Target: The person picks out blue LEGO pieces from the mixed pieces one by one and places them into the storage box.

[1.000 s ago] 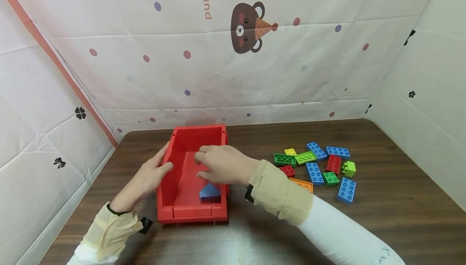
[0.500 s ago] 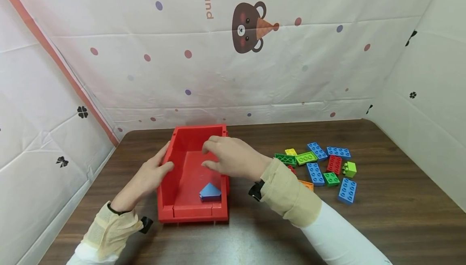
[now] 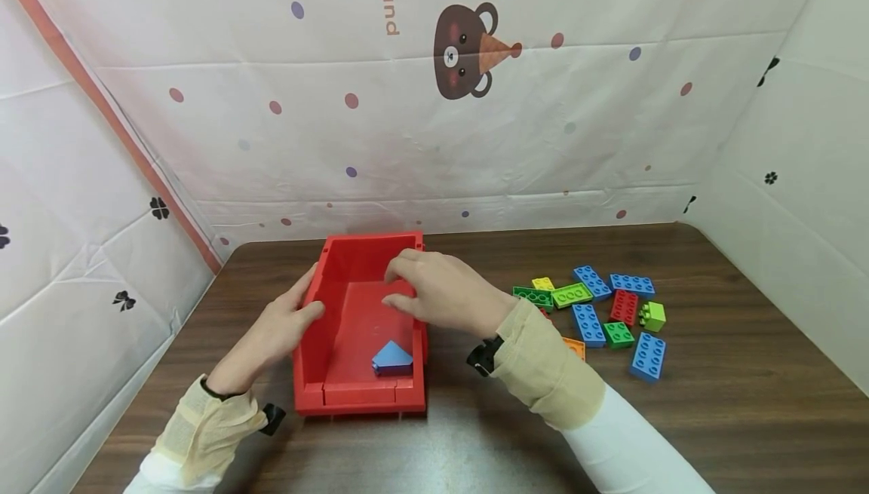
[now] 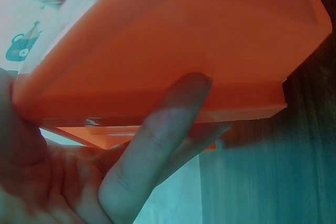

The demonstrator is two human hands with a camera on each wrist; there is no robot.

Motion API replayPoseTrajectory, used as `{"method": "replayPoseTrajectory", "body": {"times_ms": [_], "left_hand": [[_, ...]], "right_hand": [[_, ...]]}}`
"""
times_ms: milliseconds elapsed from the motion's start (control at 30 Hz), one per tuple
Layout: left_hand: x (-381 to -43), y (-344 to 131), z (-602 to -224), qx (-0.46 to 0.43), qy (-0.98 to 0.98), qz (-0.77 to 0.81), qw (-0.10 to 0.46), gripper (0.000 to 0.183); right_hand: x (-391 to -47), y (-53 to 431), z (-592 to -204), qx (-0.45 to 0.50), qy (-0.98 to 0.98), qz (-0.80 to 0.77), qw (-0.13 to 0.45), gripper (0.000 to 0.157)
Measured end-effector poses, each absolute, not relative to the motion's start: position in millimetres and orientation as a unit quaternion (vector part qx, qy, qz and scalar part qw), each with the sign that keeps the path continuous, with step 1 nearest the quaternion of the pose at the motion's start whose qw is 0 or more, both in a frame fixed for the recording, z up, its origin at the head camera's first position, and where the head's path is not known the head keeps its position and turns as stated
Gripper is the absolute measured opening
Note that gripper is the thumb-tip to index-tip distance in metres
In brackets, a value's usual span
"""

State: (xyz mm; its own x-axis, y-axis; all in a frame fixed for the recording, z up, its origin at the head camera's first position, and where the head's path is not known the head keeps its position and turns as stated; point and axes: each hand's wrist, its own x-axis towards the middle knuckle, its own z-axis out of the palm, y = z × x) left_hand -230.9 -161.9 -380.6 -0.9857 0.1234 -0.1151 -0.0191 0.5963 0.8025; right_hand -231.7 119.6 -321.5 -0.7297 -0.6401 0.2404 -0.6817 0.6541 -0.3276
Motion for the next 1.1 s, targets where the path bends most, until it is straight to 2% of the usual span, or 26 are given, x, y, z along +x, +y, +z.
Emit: {"method": "replayPoseTrajectory", "body": {"times_ms": [733,1100], "left_hand": [[-231.2,-162.9,-381.8,0.032,0.893,0.441,0.077,0.078],[-231.1,-162.8,-382.8,0.030,0.893,0.442,0.078,0.079]], "right_hand": [[-236.0,157.7,-321.0,0.298,-0.927,0.210,0.089,0.043],[-237.9,187.8,-317.4,0.254,-0.937,0.212,0.115,0.033]]}}
